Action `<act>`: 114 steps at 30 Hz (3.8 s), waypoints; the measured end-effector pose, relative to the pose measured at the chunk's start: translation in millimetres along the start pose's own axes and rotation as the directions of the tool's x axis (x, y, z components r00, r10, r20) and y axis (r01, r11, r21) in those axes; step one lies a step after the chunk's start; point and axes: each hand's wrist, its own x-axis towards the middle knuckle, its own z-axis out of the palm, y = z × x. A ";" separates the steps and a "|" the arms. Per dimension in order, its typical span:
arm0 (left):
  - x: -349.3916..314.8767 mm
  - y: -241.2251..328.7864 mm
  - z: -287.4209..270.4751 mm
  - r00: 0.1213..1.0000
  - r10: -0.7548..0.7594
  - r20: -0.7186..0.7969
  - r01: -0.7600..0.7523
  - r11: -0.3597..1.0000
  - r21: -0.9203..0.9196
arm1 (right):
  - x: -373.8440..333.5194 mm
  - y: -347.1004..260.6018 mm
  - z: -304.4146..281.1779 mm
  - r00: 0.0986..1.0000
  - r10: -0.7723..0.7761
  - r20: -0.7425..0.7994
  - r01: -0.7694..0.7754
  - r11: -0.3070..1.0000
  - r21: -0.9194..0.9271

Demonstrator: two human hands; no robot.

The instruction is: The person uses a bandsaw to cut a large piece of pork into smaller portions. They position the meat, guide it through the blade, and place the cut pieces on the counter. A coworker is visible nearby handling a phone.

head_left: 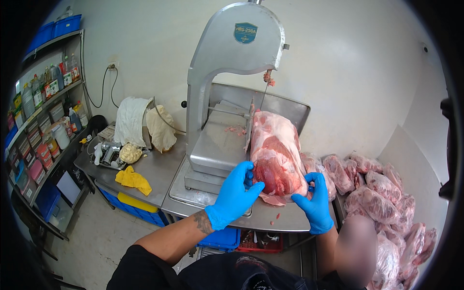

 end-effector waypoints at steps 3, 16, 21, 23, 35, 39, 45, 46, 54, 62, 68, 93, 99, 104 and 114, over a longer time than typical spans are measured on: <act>-4.6 4.7 -2.8 1.000 -0.004 -0.001 0.004 1.000 -0.021 | -5.8 -4.5 4.9 0.999 0.022 -0.041 -0.020 0.998 0.060; -7.2 9.8 -1.2 0.999 -0.033 0.002 0.033 0.996 -0.082 | -6.7 -1.9 3.4 0.998 0.017 -0.054 -0.014 0.998 0.065; -4.2 2.1 3.2 0.995 -0.092 0.032 0.096 0.987 -0.132 | -4.8 -4.6 5.2 0.996 0.082 -0.044 -0.077 0.990 0.117; -3.1 0.3 6.2 0.999 -0.014 -0.028 0.012 0.997 -0.079 | -1.8 -4.7 6.0 0.995 0.093 -0.032 -0.088 0.987 0.136; 14.9 -8.7 8.9 0.999 0.009 -0.054 -0.010 1.000 -0.017 | 14.4 3.9 8.0 0.998 0.038 -0.058 -0.040 0.999 -0.030; 21.1 -19.5 11.2 0.999 -0.026 -0.038 0.024 0.999 -0.036 | 20.1 3.4 10.5 0.998 0.015 -0.060 -0.016 1.000 -0.012; 28.2 -32.3 15.3 0.997 -0.025 -0.072 0.020 0.997 -0.072 | 24.5 5.5 12.6 0.997 0.026 -0.067 -0.027 1.000 -0.014; 29.0 -32.7 15.2 0.997 0.000 -0.072 -0.004 0.999 -0.054 | 25.8 7.2 13.1 0.998 0.020 -0.064 -0.021 0.999 -0.024; 41.2 -23.7 9.3 0.999 -0.002 -0.040 0.004 0.999 0.041 | 35.5 23.6 16.4 0.997 0.004 -0.071 -0.010 0.997 -0.080; 56.6 -24.8 -5.4 0.982 0.186 -0.021 -0.161 0.895 0.415 | 53.0 35.2 21.7 0.995 0.012 -0.101 -0.013 1.000 -0.016; 76.4 -47.8 -87.6 0.963 0.191 -0.188 0.030 0.619 0.785 | 61.3 33.0 23.0 0.995 0.027 -0.100 -0.032 0.998 -0.048; 96.9 -71.2 -126.6 0.908 -0.332 -0.257 0.405 0.529 0.746 | 101.9 58.9 25.2 0.998 0.037 -0.060 -0.045 0.989 -0.141; 95.7 -70.6 -124.4 0.907 -0.311 -0.284 0.414 0.537 0.735 | 113.5 69.9 30.0 0.998 0.023 -0.066 -0.031 0.992 -0.125; 96.0 -71.9 -123.2 0.905 -0.295 -0.306 0.423 0.553 0.718 | 123.3 70.7 31.6 0.998 0.061 -0.024 -0.062 0.997 -0.046; 95.9 -77.8 -123.7 0.917 -0.271 -0.292 0.398 0.564 0.724 | 144.8 73.9 31.3 0.997 0.077 -0.016 -0.079 0.986 -0.144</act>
